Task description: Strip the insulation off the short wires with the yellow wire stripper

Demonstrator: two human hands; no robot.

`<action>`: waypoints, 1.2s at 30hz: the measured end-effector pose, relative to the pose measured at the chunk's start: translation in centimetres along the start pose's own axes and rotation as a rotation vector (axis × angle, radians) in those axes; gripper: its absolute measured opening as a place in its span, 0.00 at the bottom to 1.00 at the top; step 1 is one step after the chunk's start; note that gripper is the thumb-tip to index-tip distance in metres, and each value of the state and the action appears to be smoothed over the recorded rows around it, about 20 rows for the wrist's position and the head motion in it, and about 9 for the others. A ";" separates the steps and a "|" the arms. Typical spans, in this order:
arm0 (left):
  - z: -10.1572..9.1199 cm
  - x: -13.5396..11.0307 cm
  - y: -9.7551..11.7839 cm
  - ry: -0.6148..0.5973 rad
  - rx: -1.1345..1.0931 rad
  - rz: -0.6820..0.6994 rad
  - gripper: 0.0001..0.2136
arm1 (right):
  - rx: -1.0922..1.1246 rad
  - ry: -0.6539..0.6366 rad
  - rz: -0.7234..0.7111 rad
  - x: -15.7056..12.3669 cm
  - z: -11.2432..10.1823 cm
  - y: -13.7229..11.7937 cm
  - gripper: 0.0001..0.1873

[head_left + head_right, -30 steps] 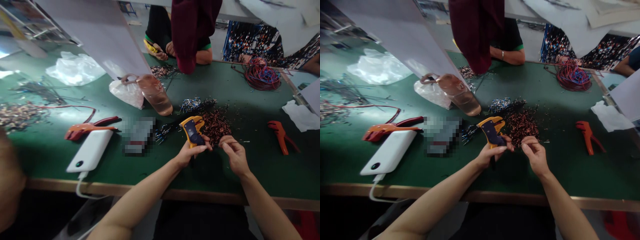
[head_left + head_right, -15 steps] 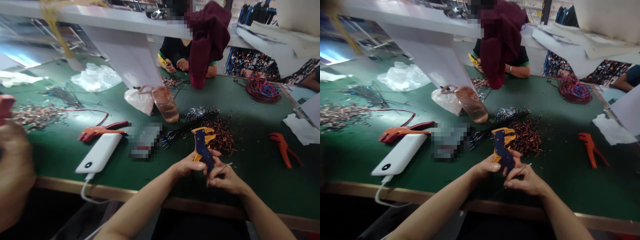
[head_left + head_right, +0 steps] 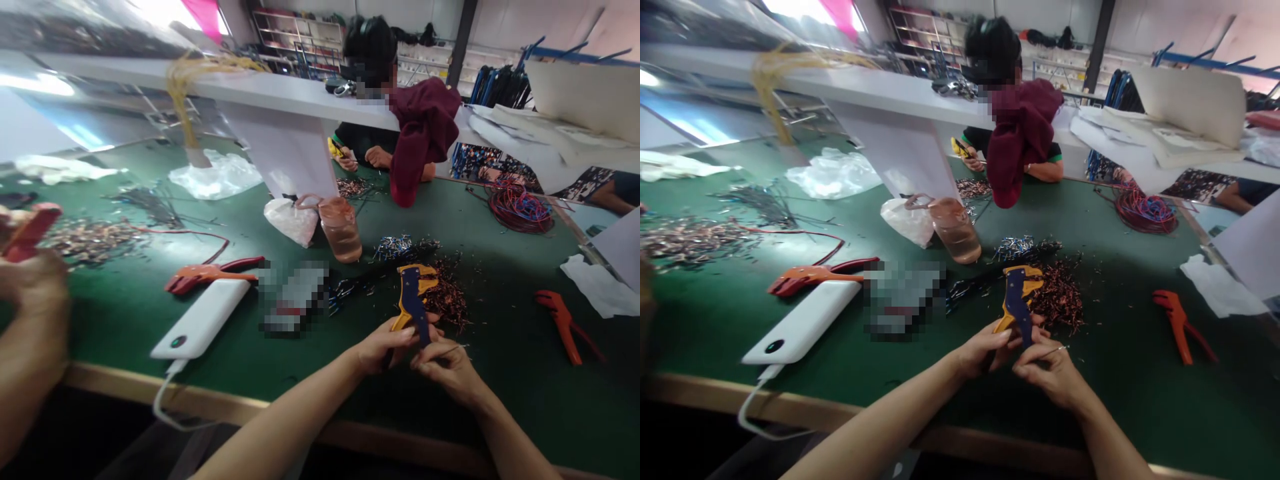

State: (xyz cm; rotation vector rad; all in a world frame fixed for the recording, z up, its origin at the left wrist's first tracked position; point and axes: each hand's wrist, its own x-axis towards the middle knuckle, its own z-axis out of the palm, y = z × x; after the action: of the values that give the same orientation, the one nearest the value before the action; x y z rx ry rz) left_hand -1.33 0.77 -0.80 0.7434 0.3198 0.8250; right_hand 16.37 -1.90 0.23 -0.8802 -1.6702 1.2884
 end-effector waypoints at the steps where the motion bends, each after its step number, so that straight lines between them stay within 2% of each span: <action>1: 0.0 0.0 0.0 0.011 -0.011 0.009 0.27 | -0.039 0.000 -0.006 0.1 -0.4 -0.1 0.10; 3: -0.2 0.1 0.1 0.046 -0.001 0.042 0.27 | -0.062 0.000 0.023 0.2 -1.6 -0.4 0.10; 5: -0.4 0.2 0.4 0.085 0.048 0.082 0.27 | -0.050 0.055 0.059 0.2 -2.8 -0.4 0.10; 8: -0.6 0.3 0.8 0.104 0.109 0.084 0.26 | -0.006 0.315 0.016 0.3 -3.9 0.0 0.12; 11: -0.4 0.4 0.6 0.052 0.071 -0.004 0.24 | 0.103 0.568 -0.046 0.5 -4.0 0.3 0.15; 15: 0.0 0.3 -0.1 -0.012 0.032 -0.092 0.25 | 0.213 0.694 -0.051 0.8 -3.5 0.4 0.14; 23: 0.1 0.2 -0.4 -0.074 0.145 -0.147 0.25 | 0.201 0.733 -0.032 0.7 -3.3 0.8 0.15; 30: 0.5 0.1 -0.3 -0.090 0.156 -0.173 0.25 | 0.183 0.732 0.018 0.6 -3.1 1.0 0.13; 36: 0.3 0.1 -0.5 -0.098 0.180 -0.174 0.25 | 0.182 0.688 0.042 0.5 -3.2 1.0 0.12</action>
State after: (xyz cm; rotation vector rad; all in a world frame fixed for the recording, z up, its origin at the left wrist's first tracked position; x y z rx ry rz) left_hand -0.86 0.47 -0.88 0.9077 0.3687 0.5980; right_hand 19.17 0.01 -0.22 -1.0926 -0.9842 0.9850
